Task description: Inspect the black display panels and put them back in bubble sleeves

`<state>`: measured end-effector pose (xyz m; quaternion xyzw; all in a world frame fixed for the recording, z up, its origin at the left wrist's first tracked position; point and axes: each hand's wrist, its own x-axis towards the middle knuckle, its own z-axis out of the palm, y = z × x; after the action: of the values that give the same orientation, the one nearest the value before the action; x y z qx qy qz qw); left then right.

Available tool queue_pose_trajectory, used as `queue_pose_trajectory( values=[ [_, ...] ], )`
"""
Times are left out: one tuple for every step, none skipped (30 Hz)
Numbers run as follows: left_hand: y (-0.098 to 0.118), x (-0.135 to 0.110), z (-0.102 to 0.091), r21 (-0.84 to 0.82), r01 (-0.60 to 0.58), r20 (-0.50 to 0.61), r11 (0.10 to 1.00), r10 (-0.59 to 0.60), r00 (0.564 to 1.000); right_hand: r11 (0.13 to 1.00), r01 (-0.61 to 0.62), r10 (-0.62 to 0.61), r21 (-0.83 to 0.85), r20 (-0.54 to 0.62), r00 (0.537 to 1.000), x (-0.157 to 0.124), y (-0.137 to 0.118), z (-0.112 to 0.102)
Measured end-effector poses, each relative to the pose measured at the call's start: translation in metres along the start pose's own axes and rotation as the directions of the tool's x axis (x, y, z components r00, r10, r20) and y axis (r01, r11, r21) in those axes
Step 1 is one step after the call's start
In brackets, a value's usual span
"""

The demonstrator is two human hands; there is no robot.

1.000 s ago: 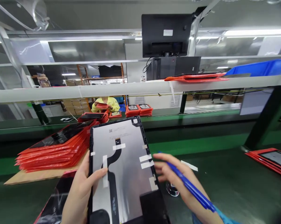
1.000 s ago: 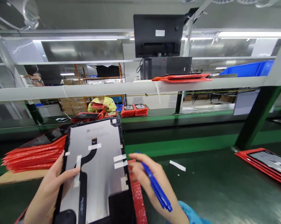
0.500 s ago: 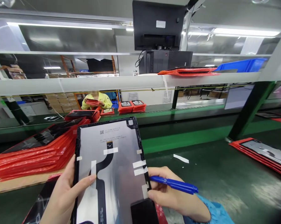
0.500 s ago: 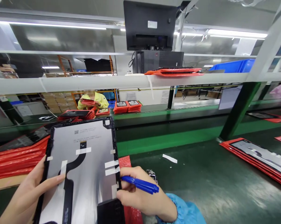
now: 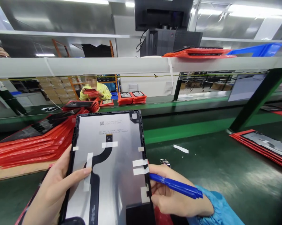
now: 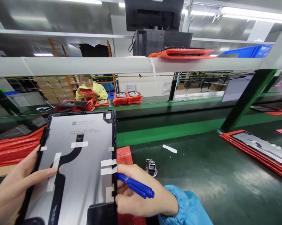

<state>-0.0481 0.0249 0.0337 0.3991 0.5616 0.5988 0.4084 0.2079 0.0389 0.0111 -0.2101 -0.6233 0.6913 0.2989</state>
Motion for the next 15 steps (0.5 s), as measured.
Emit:
queue_pose_trajectory(
  values=[
    [-0.0008, 0.0005, -0.0009, 0.006, -0.006, -0.007, 1.0, 0.006, 1.0, 1.0, -0.011, 0.011, -0.002, 0.008, 1.0, -0.0008, 0.0005, -0.0005],
    [-0.0016, 0.0006, -0.0013, 0.008, -0.007, -0.016, 1.0, 0.008, 1.0, 1.0, -0.017, 0.017, -0.007, 0.023, 1.0, -0.0014, 0.001, -0.0013],
    [-0.0022, 0.0004, -0.0012, 0.005, -0.003, -0.029, 1.0, 0.004, 1.0, 1.0, -0.022, 0.022, -0.015, 0.044, 0.999, -0.0018, 0.0014, -0.0023],
    [-0.0026, 0.0, -0.0008, -0.002, 0.007, -0.043, 1.0, -0.007, 0.999, 1.0, -0.023, 0.024, -0.022, 0.069, 0.997, -0.002, 0.0017, -0.0034],
    [-0.0028, -0.0005, -0.0001, -0.012, 0.021, -0.051, 1.0, -0.022, 0.998, 1.0, -0.02, 0.022, -0.022, 0.089, 0.996, -0.002, 0.0018, -0.0044],
    [-0.0028, -0.0007, 0.0005, -0.028, 0.028, -0.059, 0.999, -0.03, 0.998, 1.0, -0.013, 0.015, -0.014, 0.101, 0.995, -0.0019, 0.002, -0.0052],
    [-0.0028, -0.0005, 0.0008, -0.042, 0.033, -0.055, 0.999, -0.035, 0.998, 1.0, -0.004, 0.004, 0.0, 0.104, 0.995, -0.0018, 0.0022, -0.0058],
    [-0.0028, 0.0001, 0.0006, -0.05, 0.035, -0.047, 0.998, -0.038, 0.998, 1.0, 0.002, -0.003, 0.013, 0.102, 0.995, -0.0016, 0.0025, -0.0062],
    [-0.003, 0.0014, -0.0001, -0.056, 0.032, -0.036, 0.998, -0.034, 0.999, 1.0, 0.006, -0.009, 0.024, 0.101, 0.995, -0.0015, 0.003, -0.0063],
    [-0.0035, 0.003, -0.0014, -0.061, 0.029, -0.024, 0.998, -0.031, 0.999, 0.999, 0.012, -0.015, 0.033, 0.098, 0.995, -0.0014, 0.0037, -0.0063],
    [-0.004, 0.0047, -0.0029, -0.067, 0.027, -0.015, 0.997, -0.028, 0.999, 0.999, 0.017, -0.02, 0.039, 0.098, 0.995, -0.0013, 0.0046, -0.0062],
    [-0.0045, 0.0062, -0.0042, -0.073, 0.026, -0.011, 0.997, -0.027, 1.0, 0.999, 0.02, -0.024, 0.041, 0.098, 0.995, -0.0014, 0.0055, -0.006],
    [-0.0046, 0.0071, -0.0049, -0.078, 0.028, -0.009, 0.997, -0.029, 1.0, 0.999, 0.023, -0.027, 0.042, 0.098, 0.995, -0.0014, 0.0064, -0.0058],
    [-0.0044, 0.0071, -0.0048, -0.083, 0.027, -0.013, 0.996, -0.028, 1.0, 0.999, 0.027, -0.03, 0.04, 0.092, 0.995, -0.0014, 0.007, -0.0056],
    [-0.0034, 0.0061, -0.0036, -0.081, 0.021, -0.02, 0.997, -0.023, 1.0, 0.999, 0.029, -0.032, 0.034, 0.082, 0.996, -0.0015, 0.0072, -0.0054]
  ],
)
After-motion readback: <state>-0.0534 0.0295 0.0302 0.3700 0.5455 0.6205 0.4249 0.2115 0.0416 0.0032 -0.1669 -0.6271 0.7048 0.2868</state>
